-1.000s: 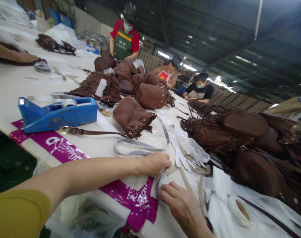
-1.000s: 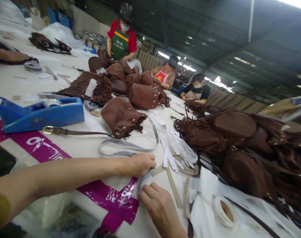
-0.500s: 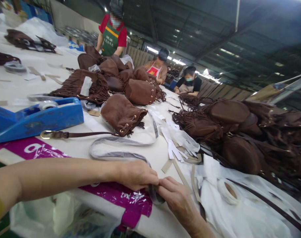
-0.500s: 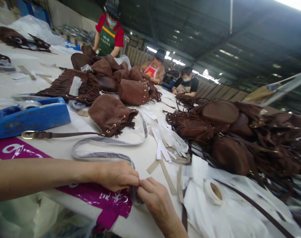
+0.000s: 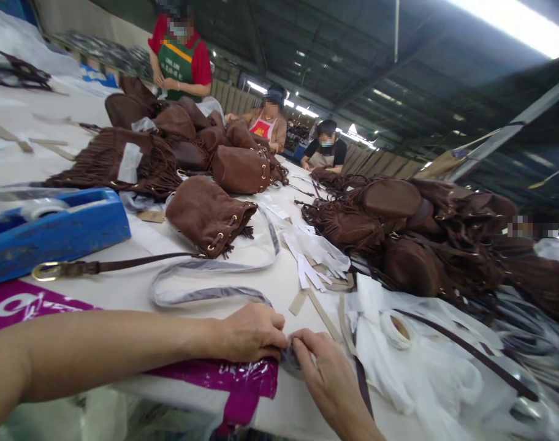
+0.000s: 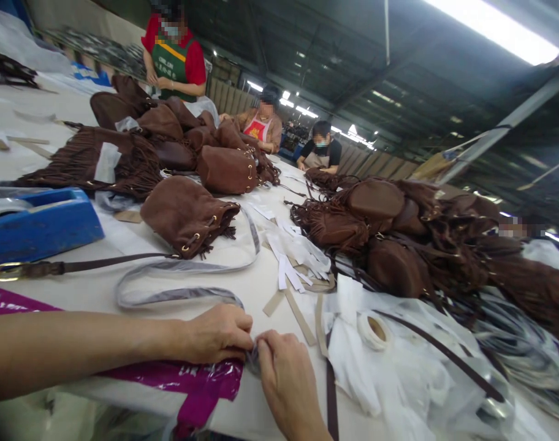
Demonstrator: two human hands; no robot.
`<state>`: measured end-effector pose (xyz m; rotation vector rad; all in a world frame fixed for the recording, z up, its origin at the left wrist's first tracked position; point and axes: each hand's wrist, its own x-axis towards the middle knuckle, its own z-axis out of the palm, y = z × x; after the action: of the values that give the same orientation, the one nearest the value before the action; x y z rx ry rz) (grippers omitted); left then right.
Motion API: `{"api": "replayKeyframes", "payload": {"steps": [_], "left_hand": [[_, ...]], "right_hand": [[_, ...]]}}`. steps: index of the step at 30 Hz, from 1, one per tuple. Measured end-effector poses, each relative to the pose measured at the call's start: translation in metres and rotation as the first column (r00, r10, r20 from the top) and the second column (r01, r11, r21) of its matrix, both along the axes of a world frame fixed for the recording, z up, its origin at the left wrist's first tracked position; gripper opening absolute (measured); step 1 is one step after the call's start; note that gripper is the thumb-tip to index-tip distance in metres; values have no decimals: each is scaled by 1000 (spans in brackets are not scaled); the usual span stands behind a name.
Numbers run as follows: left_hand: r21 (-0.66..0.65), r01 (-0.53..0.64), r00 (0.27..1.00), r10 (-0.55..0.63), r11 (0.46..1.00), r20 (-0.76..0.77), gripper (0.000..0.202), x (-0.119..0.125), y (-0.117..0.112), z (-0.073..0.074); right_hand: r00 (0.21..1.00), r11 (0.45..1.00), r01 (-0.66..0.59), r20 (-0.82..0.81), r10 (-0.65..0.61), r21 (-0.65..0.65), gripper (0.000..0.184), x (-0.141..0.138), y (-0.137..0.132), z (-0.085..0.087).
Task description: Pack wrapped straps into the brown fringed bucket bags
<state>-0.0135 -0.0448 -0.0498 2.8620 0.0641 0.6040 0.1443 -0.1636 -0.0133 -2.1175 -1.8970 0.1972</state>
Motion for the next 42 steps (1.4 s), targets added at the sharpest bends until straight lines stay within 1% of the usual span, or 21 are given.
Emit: {"api": "replayKeyframes", "payload": {"steps": [1, 3, 5, 7, 8, 10, 12, 13, 15, 18, 20, 23, 26, 28, 31, 33, 34, 36, 38, 40, 42], "left_hand": [[33, -7, 1000, 7, 999, -10, 16, 0, -1, 1], [76, -18, 999, 21, 997, -33, 13, 0, -2, 1], [87, -11, 999, 15, 996, -47, 12, 1, -2, 0], [42, 13, 999, -11, 999, -44, 10, 1, -2, -1], [-11, 20, 999, -20, 1000, -36, 8, 1, -2, -1], [-152, 15, 1000, -19, 988, -25, 5, -1, 0, 2], [-264, -38, 998, 26, 964, -49, 9, -5, 2, 7], [-286, -72, 996, 53, 956, -73, 11, -7, 4, 11], [-265, -88, 992, 61, 960, -107, 19, -12, 8, 18], [-230, 21, 995, -42, 973, -85, 34, -15, 15, 26], [-275, 65, 993, -90, 959, -78, 35, -12, 18, 28], [-359, 26, 988, -80, 933, -135, 27, -2, 22, 25], [-408, 71, 980, -140, 910, -143, 38, 11, 24, 19], [-474, 111, 969, -200, 873, -142, 38, 18, 25, 16], [-606, 68, 947, -242, 793, -210, 28, 24, 25, 13], [-648, 33, 943, -238, 761, -232, 22, 24, 23, 15], [-645, 23, 949, -220, 764, -227, 20, 23, 21, 17], [-600, 9, 967, -160, 800, -199, 18, 19, 16, 20], [-525, -13, 982, -87, 851, -166, 17, 16, 10, 20], [-444, -48, 990, -17, 895, -142, 15, 16, 3, 17], [-375, -91, 991, 45, 923, -129, 14, 17, -5, 10]], "right_hand": [[997, 996, 73, -28, -75, -54, 24, -4, 3, 3], [983, 975, 183, -10, -185, -123, 21, -10, 10, 8], [973, 966, 231, 57, -225, -117, 12, -13, 15, 7], [976, 976, 209, 75, -203, -69, 12, -13, 15, 3], [986, 986, 163, 50, -162, -35, 17, -12, 14, 1], [1000, 999, 3, -15, -2, 43, 22, -7, 9, -2], [978, 974, -201, -36, 205, 104, 24, -1, 5, -1], [956, 951, -287, -27, 292, 115, 24, 1, 5, 1], [910, 904, -415, 13, 415, 101, 25, 6, 6, 6], [838, 837, -545, 77, 541, 48, 26, 9, 11, 11], [788, 790, -613, 106, 607, 33, 25, 10, 14, 9], [735, 728, -676, 172, 656, 114, 23, 12, 15, 2], [691, 662, -722, 254, 677, 201, 27, 14, 14, -3], [653, 623, -756, 313, 690, 202, 31, 15, 14, -3], [611, 587, -787, 373, 698, 191, 35, 16, 14, 1], [623, 600, -777, 371, 688, 193, 36, 14, 13, 4], [639, 615, -763, 366, 676, 197, 36, 13, 13, 5], [684, 655, -724, 353, 639, 216, 37, 10, 10, 4], [735, 704, -670, 340, 587, 234, 39, 6, 4, 0], [785, 753, -606, 341, 517, 255, 38, 1, -5, -8], [848, 802, -505, 356, 393, 318, 35, -4, -15, -19]]}}
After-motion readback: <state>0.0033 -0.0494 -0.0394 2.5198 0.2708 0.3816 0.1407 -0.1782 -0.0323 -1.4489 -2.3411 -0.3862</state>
